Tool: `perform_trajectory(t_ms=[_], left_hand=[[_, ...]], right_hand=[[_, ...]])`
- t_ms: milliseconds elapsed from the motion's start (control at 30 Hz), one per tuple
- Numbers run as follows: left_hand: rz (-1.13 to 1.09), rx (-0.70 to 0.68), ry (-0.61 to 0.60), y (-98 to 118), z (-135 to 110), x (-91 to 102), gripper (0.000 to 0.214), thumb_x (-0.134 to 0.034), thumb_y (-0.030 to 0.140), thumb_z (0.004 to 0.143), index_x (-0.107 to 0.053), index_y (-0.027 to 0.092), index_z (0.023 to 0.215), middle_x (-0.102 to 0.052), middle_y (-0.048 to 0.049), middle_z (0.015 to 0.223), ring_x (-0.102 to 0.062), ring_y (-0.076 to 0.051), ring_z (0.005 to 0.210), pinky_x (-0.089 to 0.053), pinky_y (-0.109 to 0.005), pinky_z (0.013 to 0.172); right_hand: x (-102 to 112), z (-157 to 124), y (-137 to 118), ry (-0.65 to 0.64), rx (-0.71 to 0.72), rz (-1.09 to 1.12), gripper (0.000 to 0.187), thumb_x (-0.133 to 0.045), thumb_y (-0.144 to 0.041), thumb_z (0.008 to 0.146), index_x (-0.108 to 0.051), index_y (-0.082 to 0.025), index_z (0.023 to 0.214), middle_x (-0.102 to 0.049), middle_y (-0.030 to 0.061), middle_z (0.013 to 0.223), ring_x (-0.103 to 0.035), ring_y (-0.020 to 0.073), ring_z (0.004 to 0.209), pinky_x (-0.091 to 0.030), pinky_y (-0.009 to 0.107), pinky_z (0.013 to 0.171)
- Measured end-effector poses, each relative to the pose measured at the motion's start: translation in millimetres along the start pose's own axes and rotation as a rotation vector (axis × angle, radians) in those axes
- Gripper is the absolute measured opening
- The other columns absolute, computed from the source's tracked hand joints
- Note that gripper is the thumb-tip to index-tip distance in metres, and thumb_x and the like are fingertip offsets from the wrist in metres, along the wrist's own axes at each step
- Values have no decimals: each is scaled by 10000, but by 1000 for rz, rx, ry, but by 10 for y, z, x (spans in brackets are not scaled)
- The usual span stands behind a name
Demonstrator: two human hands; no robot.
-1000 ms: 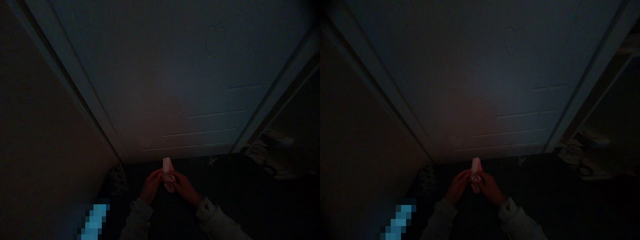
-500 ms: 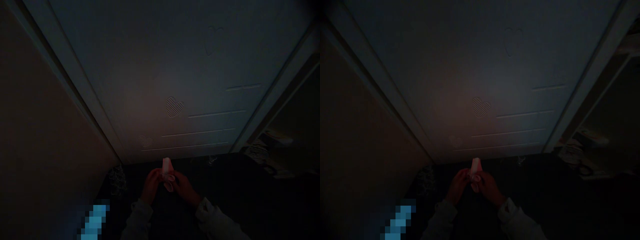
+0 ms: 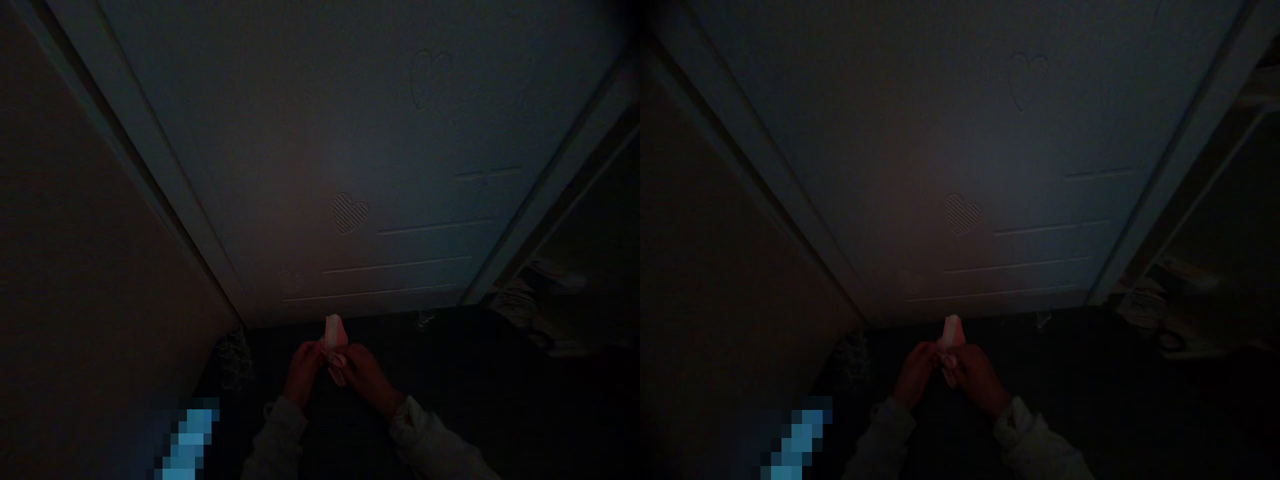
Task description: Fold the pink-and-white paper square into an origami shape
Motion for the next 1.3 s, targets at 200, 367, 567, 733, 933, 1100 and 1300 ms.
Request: perform_trajectory(t_ms=[200, 367, 567, 733, 933, 1100, 1300], left_hand=[[-123, 18, -54, -24, 14, -26, 210, -624, 309, 637, -597, 125, 735, -585, -16, 676, -511, -104, 629, -376, -246, 633], [-206, 50, -88, 25, -27, -71, 219, -649, 264, 615, -619, 116, 774, -621, -60, 757, -546, -143, 706, -394, -279, 690], [-240, 62, -106, 55, -54, -95, 228, -649, 231, 615, -625, 127, 816, -629, -70, 814, -556, -155, 748, -398, -285, 714], [-225, 66, -79, 60, -53, -91, 212, -654, 224, 606, -631, 127, 793, -632, -69, 817, -558, -152, 735, -401, -282, 706], [-231, 63, -98, 52, -51, -100, 221, -651, 224, 609, -631, 129, 808, -637, -73, 825, -562, -157, 748, -401, -291, 722], [-205, 68, -101, 55, -58, -104, 278, -649, 246, 615, -618, 137, 868, -637, -84, 854, -569, -172, 773, -401, -303, 724], [-207, 66, -146, 59, -67, -127, 270, -625, 243, 643, -623, 136, 891, -637, -89, 885, -566, -179, 808, -401, -302, 743]], right_hand=[[8, -1, -12, -22, -46, 83, 224, -428, -266, 803, -579, -195, 951, -609, 63, 913, -535, 172, 820, -395, 288, 720], [-8, 13, 37, -39, -105, 164, 235, -443, -288, 793, -579, -183, 953, -615, 67, 923, -544, 177, 823, -409, 291, 722], [-28, 14, 78, -46, -143, 257, 251, -429, -331, 801, -571, -182, 944, -614, 52, 902, -551, 169, 817, -412, 275, 719], [-42, 8, 108, -51, -167, 292, 263, -401, -352, 810, -570, -163, 882, -614, 43, 833, -556, 155, 750, -413, 245, 653], [-53, 19, 135, -52, -189, 344, 263, -427, -365, 794, -568, -154, 863, -615, 36, 821, -559, 150, 735, -414, 232, 631], [-50, 26, 128, -72, -186, 370, 261, -420, -352, 796, -570, -155, 877, -619, 35, 826, -564, 152, 742, -423, 238, 640], [-47, 28, 121, -85, -191, 412, 278, -420, -367, 793, -574, -159, 895, -626, 45, 853, -571, 164, 767, -436, 261, 673]])
Point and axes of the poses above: each hand's wrist, its own z-axis towards the middle knuckle, its own x-axis out of the back of the hand, y = z × x, the point moved 8 cm from there along z, towards the middle knuckle
